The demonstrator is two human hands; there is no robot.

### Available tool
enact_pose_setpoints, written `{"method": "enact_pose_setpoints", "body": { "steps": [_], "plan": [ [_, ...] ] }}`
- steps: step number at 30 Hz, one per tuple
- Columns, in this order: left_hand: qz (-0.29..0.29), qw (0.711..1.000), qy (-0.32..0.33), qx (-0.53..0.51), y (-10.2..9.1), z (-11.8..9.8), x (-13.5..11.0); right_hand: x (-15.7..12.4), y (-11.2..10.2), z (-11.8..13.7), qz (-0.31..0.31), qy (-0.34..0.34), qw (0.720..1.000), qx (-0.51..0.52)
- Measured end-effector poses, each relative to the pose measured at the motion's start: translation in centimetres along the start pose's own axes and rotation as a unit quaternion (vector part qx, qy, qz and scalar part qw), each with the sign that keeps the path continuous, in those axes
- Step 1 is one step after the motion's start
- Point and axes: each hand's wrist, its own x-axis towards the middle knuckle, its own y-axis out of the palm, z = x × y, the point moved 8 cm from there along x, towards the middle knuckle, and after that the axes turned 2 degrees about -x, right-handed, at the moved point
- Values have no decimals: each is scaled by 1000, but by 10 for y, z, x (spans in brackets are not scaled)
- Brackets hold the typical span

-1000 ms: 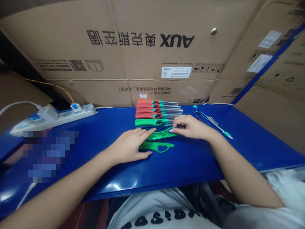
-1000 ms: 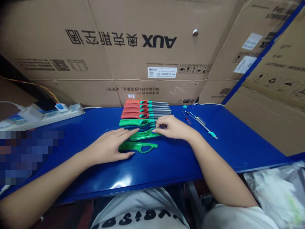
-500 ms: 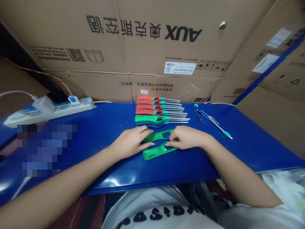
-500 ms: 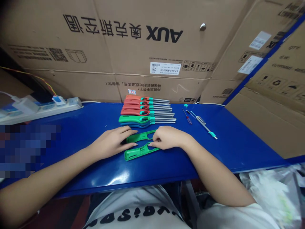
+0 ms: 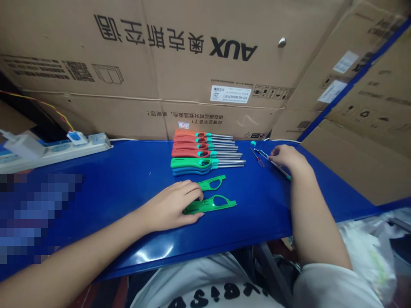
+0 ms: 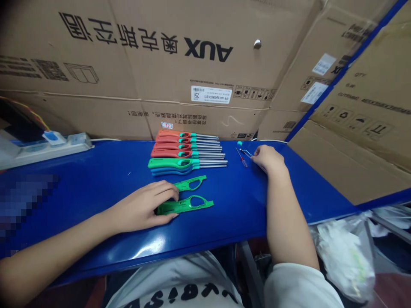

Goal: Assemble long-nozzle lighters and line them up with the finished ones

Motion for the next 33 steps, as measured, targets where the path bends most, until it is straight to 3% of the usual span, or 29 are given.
{"method": "enact_pose_setpoints", "body": {
  "steps": [3, 11, 16, 22, 25, 29, 33],
  "plan": [
    [1, 1000, 0, 5, -3, 4, -1, 14, 14, -14, 23, 11, 1000, -2],
    [16, 999, 5, 28, -11, 11, -1, 20, 30, -16, 42, 15, 999, 5],
    [32, 999, 14, 25, -16, 10, -3, 18, 25, -12, 30, 6, 999, 22],
    [57, 997, 19, 37, -23, 9, -6, 3, 2, 4, -33, -29, 997, 68],
    [66, 996, 12, 55, -24, 9, -7, -13, -11, 26, -76, -116, 983, 118],
    [68, 995, 3, 68, -23, 9, -8, -50, -31, 70, -155, -315, 911, 215],
    [55, 997, -2, 62, -25, 10, -7, -83, -29, 104, -156, -426, 861, 231]
  ]
}}
